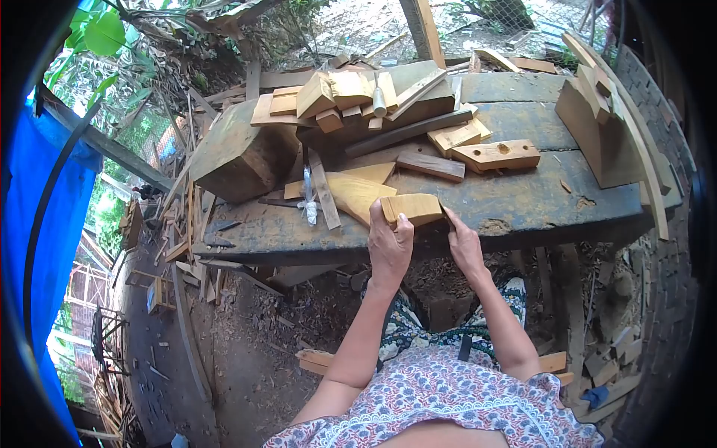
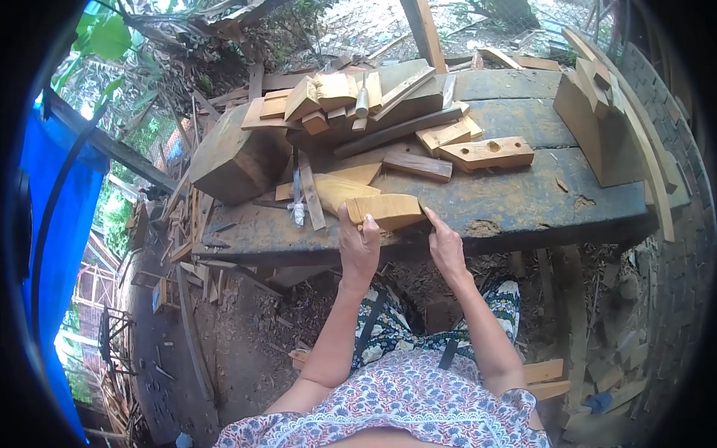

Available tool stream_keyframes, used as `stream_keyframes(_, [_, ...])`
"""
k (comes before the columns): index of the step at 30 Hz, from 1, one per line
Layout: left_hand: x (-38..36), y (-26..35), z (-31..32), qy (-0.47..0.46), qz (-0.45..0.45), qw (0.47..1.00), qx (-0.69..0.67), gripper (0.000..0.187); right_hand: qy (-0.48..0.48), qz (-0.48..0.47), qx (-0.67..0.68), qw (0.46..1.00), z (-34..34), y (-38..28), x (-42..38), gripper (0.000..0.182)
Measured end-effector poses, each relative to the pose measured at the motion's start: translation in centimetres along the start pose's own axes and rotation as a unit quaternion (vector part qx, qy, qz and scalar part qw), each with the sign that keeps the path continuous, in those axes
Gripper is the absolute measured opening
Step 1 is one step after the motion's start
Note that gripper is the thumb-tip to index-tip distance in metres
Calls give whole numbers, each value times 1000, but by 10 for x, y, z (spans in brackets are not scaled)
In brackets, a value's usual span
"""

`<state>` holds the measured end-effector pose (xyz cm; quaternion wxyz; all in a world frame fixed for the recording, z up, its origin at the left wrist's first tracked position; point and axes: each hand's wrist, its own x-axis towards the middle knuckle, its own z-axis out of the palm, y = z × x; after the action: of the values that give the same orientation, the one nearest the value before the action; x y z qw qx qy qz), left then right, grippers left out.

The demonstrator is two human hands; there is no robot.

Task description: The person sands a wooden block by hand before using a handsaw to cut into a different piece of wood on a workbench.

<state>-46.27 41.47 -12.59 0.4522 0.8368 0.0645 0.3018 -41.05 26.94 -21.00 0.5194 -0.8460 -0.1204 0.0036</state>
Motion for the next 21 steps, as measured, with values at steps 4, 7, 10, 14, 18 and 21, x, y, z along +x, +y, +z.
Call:
stream_keyframes(4, [-4,-5,4,8,-11,1000,-10,41,47,-129,39,990,-17,-45,-8,52])
stream_keyframes(7, [-1,-2,3,14,-19,1000,-12,40,68,-236,-20,969,-16,-66,-12,55])
stream_keyframes(10, [1,-6,2,4,-6,1000,-23,43,90,-215,-9,972,1,-38,-8,56])
stream_keyframes(14, [-3,-14,3,19,60,997,50,43,45,-100,-1,994,0,-6,-4,55])
stream_keyframes(18, [-2,2,2,4,-11,1000,5,46,56,-170,13,984,-16,-60,-13,57])
stream_keyframes(21, [1,3,2,14,-3,1000,-6,46,68,-256,-32,964,-6,-62,-11,58])
